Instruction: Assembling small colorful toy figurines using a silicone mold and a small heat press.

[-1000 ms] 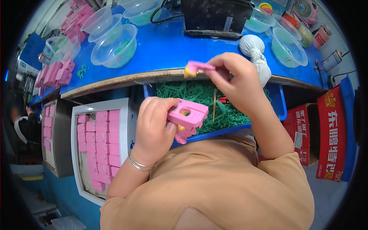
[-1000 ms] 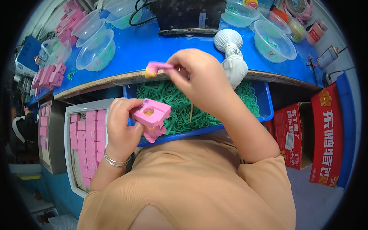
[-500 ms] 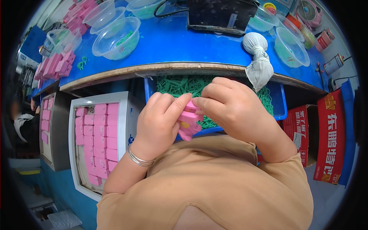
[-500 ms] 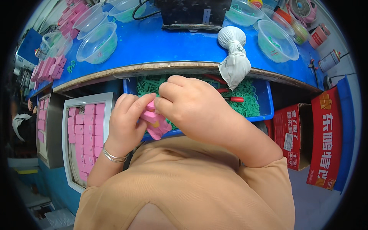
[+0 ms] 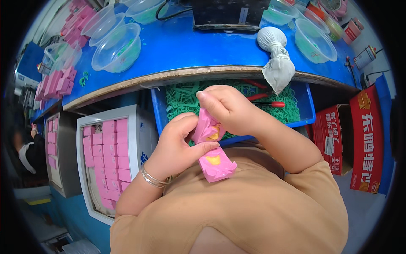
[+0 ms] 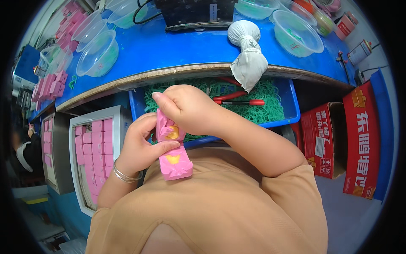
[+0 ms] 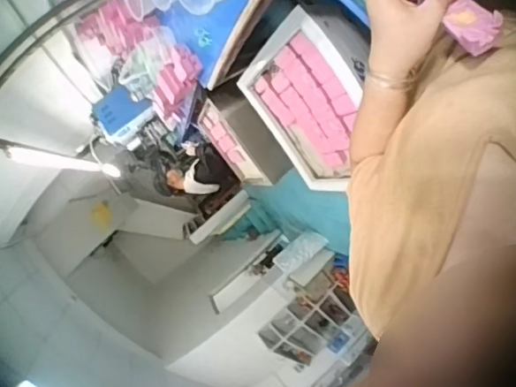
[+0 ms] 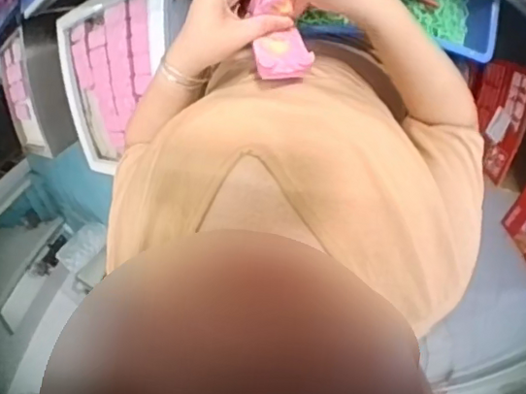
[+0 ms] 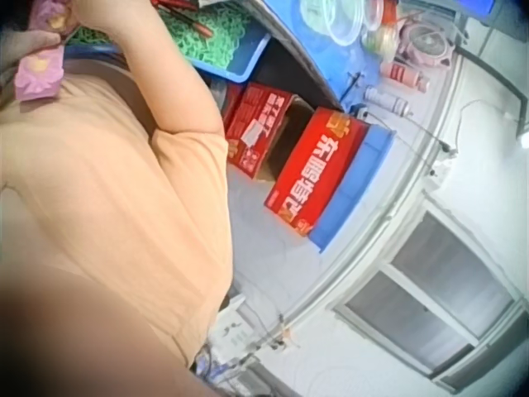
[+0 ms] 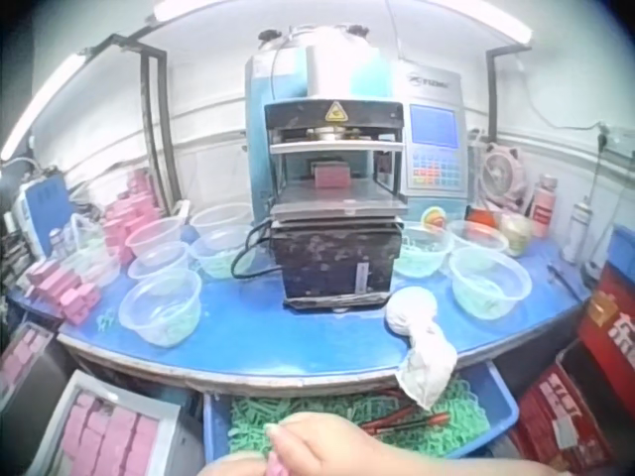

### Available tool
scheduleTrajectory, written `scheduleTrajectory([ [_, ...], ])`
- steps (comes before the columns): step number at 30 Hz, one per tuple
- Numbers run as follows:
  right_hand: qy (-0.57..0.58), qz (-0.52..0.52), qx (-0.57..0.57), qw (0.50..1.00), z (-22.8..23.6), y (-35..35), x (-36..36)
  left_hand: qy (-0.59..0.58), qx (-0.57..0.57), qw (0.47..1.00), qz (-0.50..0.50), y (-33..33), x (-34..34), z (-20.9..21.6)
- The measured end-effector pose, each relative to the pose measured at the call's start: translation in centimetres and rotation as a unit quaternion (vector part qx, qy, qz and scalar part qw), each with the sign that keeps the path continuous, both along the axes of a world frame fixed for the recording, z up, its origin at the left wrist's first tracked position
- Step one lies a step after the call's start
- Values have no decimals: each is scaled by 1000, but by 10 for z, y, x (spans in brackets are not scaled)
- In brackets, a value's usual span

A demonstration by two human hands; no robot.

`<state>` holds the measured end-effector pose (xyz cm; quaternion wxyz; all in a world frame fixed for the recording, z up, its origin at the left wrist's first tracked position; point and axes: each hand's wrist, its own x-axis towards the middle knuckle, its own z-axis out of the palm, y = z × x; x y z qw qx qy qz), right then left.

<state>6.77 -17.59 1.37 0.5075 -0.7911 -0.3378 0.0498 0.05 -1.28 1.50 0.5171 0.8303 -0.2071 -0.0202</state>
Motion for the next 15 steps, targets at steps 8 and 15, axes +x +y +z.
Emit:
scheduleTrajectory([
  [8,-102,-64,25,992,-4,-10,-13,190,-262,944,71,-6,-3,-3],
  [15,53,1,182,982,-18,-7,-26,-50,-139,988,47,3,0,-11],
])
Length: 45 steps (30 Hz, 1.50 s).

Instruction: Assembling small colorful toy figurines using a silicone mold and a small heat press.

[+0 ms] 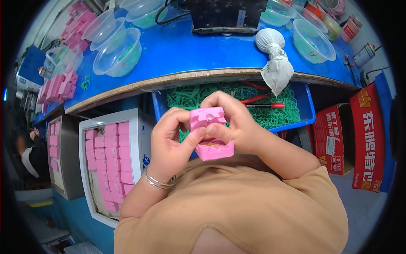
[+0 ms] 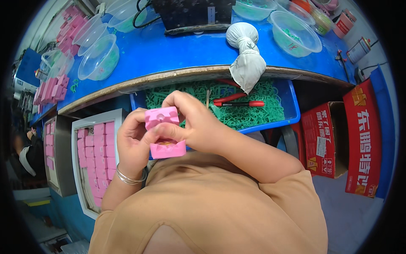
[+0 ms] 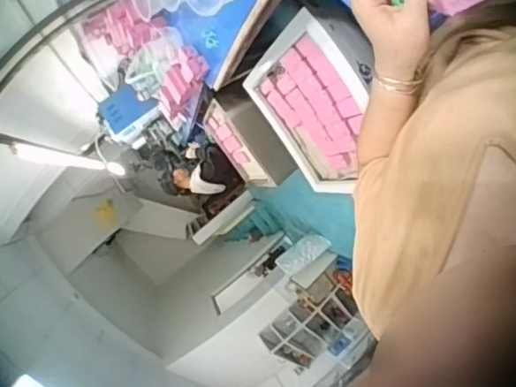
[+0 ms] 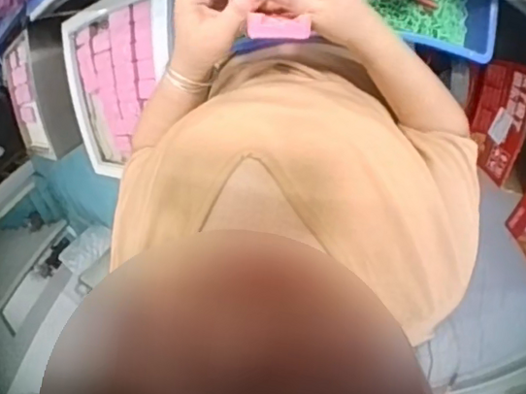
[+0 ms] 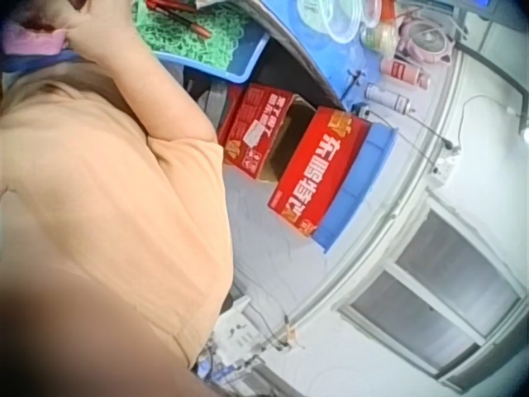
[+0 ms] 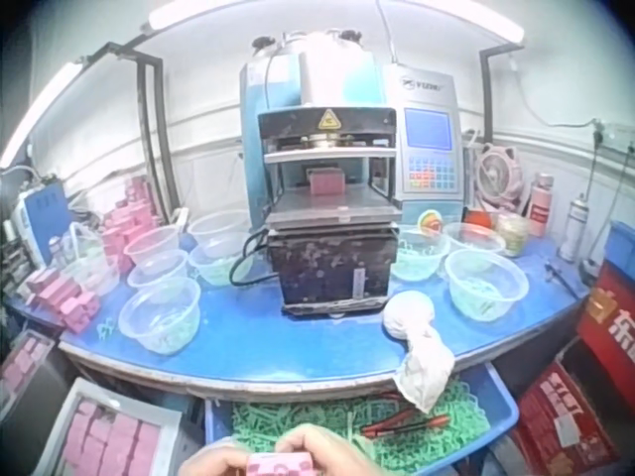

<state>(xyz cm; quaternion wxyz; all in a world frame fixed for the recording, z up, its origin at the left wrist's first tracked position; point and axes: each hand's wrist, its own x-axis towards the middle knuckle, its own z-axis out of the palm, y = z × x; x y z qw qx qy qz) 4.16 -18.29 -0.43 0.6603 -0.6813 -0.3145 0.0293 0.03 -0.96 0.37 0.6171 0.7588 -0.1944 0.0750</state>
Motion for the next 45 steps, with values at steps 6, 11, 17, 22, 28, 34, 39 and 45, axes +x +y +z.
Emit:
scheduleTrajectory([
  [6,315,152,32,936,-2,0,-8,73,-94,992,40,-5,2,-2],
  [11,162,98,-55,980,-14,-2,-10,173,-71,982,-7,2,7,7],
  [17,165,87,-136,973,0,-4,-13,281,-192,939,-48,6,13,-2],
  [22,147,80,-146,975,-8,-5,-9,269,-190,943,-44,2,8,-4],
  [28,287,95,-84,950,-5,-7,-6,236,-238,941,-44,-7,-3,-6],
  [34,138,58,-113,982,-7,-12,-5,245,-231,941,-12,-15,-6,-5],
  [39,58,-14,-20,998,3,-10,-7,184,-152,970,39,-10,-2,-16],
  [45,16,-36,-11,999,-1,-10,-10,168,-243,955,-35,-21,-3,-1],
])
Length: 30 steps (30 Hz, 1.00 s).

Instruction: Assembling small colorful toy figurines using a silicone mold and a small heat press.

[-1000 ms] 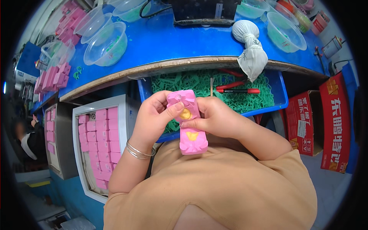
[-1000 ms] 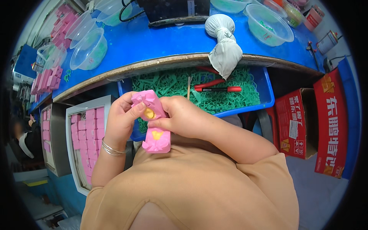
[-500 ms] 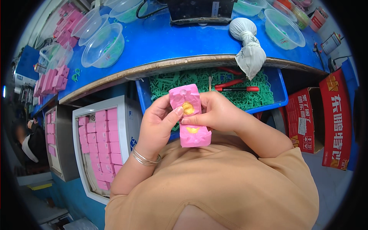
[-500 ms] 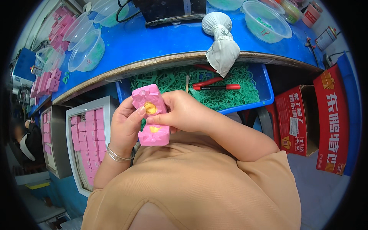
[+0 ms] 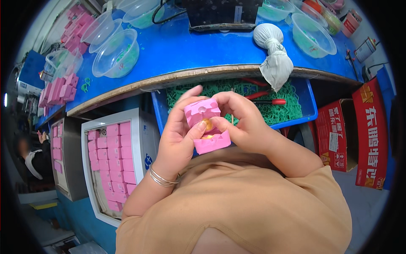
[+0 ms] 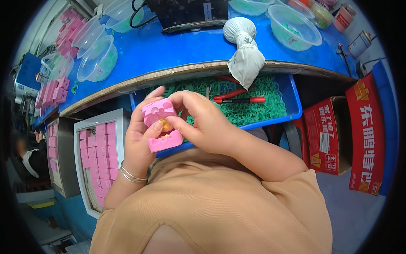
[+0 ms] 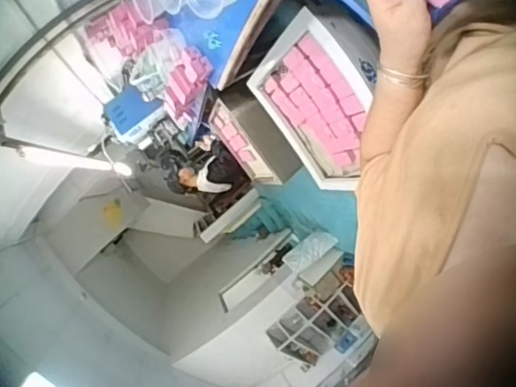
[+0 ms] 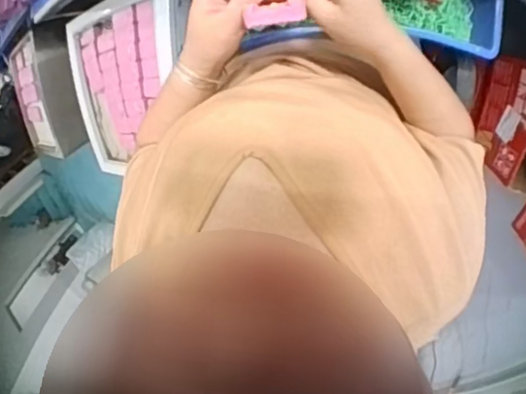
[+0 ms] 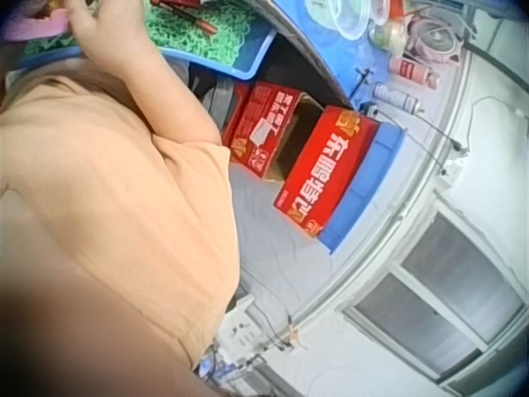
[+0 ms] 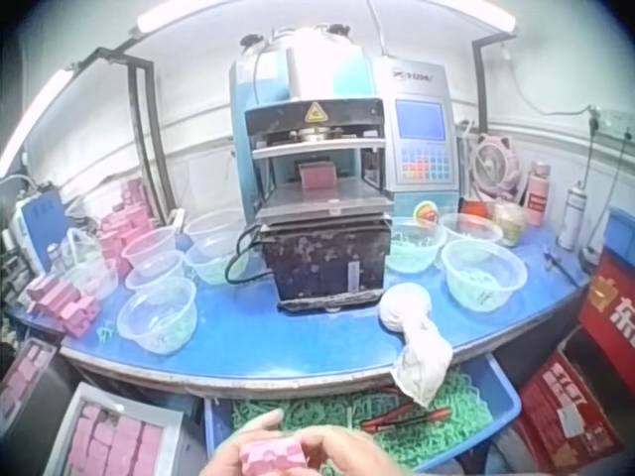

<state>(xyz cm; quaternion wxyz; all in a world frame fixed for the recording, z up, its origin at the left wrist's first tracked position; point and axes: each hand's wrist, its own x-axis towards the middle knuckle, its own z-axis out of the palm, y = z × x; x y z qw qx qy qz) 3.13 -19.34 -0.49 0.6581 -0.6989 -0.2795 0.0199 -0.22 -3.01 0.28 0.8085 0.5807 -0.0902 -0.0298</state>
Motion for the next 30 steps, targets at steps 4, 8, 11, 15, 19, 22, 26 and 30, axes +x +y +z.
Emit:
scheduleTrajectory([
  [4,37,-21,26,999,2,4,-2,8,-28,998,-47,3,4,1],
  [8,-60,-104,-9,993,4,0,1,45,8,999,23,2,7,-1],
  [11,-127,-16,-12,992,9,0,-1,123,-68,990,-13,6,9,4],
  [15,-86,-40,-33,995,9,-2,0,32,-73,994,-72,4,4,5],
  [19,-68,-57,-33,996,7,1,-6,-12,74,997,-30,4,1,5],
  [22,-41,-68,-25,997,0,1,-5,-77,148,986,4,5,-1,0],
  [26,117,-86,28,989,0,-11,4,-87,152,984,45,8,-3,3],
  [30,-168,50,-51,983,7,-11,6,-19,5,997,-68,8,-5,3],
])
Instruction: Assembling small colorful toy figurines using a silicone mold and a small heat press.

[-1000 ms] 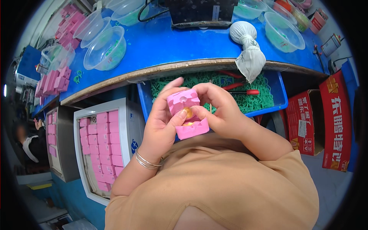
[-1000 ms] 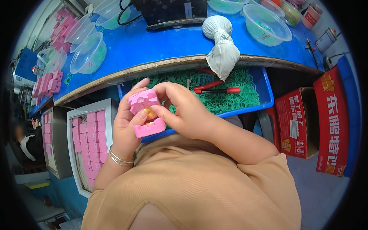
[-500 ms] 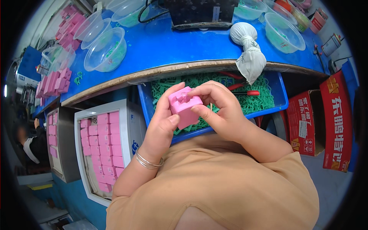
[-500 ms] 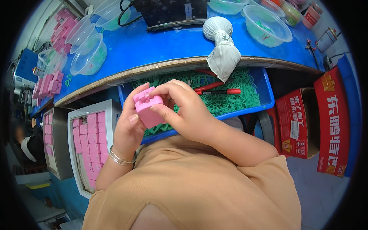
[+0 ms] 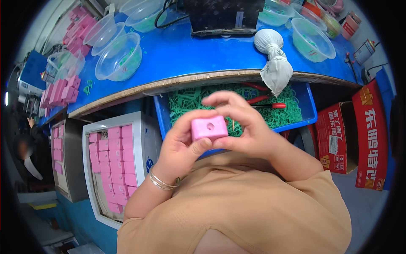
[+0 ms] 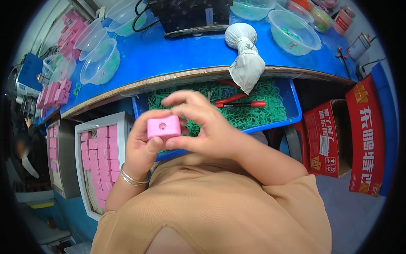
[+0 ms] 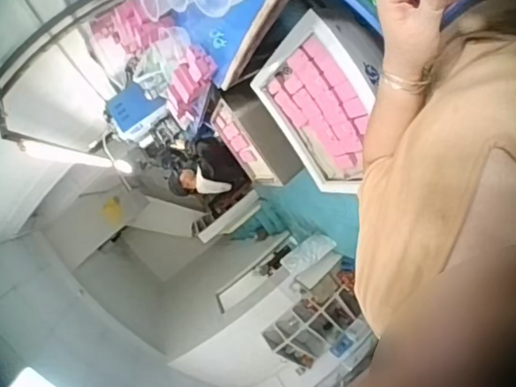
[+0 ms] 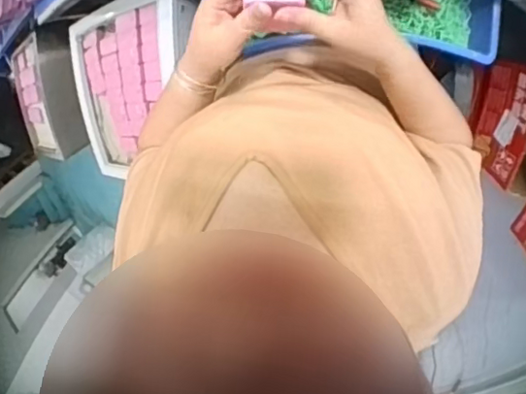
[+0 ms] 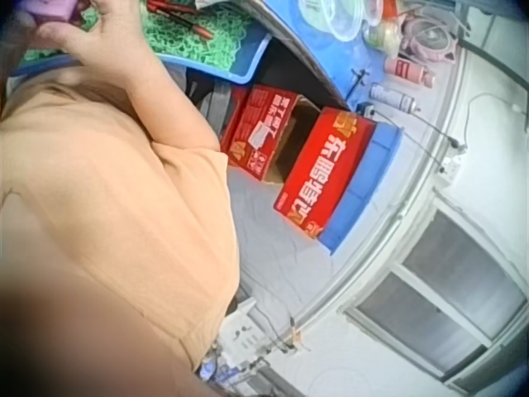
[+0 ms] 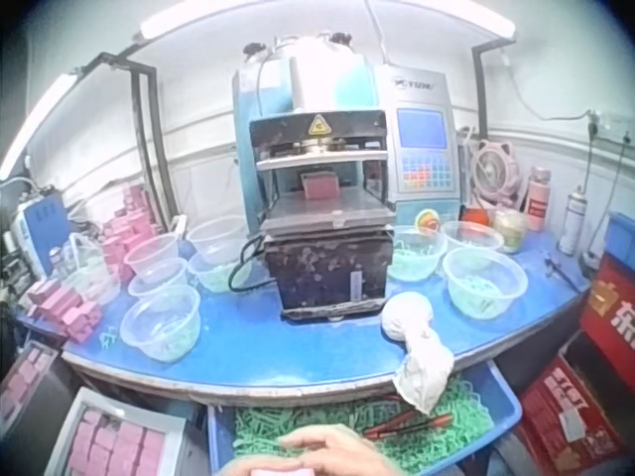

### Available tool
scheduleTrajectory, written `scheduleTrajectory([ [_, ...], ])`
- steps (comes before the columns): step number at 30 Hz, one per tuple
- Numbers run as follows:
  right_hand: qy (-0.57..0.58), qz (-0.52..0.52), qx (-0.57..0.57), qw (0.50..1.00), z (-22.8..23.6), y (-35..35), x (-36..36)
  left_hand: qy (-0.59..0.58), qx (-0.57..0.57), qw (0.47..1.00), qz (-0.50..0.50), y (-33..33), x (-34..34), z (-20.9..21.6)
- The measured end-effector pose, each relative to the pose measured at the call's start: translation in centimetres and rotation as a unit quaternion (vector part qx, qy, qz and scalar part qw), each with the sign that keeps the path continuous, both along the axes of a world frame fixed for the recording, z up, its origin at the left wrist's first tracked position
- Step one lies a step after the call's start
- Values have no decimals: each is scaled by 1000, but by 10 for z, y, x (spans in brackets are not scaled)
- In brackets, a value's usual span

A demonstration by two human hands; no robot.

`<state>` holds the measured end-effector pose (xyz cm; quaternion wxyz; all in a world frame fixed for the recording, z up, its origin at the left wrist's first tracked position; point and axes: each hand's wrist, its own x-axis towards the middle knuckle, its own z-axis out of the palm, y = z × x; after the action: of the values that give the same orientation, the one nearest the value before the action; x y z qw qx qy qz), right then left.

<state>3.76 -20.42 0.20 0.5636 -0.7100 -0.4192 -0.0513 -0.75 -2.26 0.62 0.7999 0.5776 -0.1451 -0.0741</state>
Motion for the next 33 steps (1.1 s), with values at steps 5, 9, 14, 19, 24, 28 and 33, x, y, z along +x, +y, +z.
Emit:
scheduleTrajectory([
  [5,55,-11,60,997,-1,6,0,-19,-34,996,-86,5,15,1],
  [9,294,14,139,946,25,0,27,-123,158,976,90,5,50,35],
  [14,445,-97,252,854,95,-22,94,-352,665,628,197,17,96,59],
  [19,464,-73,252,846,121,-38,147,-257,654,708,66,17,112,70],
  [24,439,36,244,864,107,-45,117,-229,679,682,143,23,102,67],
  [28,503,148,289,801,96,-46,61,-236,418,803,355,54,94,52],
  [33,532,277,171,782,75,-60,46,-416,431,732,325,16,74,108],
])
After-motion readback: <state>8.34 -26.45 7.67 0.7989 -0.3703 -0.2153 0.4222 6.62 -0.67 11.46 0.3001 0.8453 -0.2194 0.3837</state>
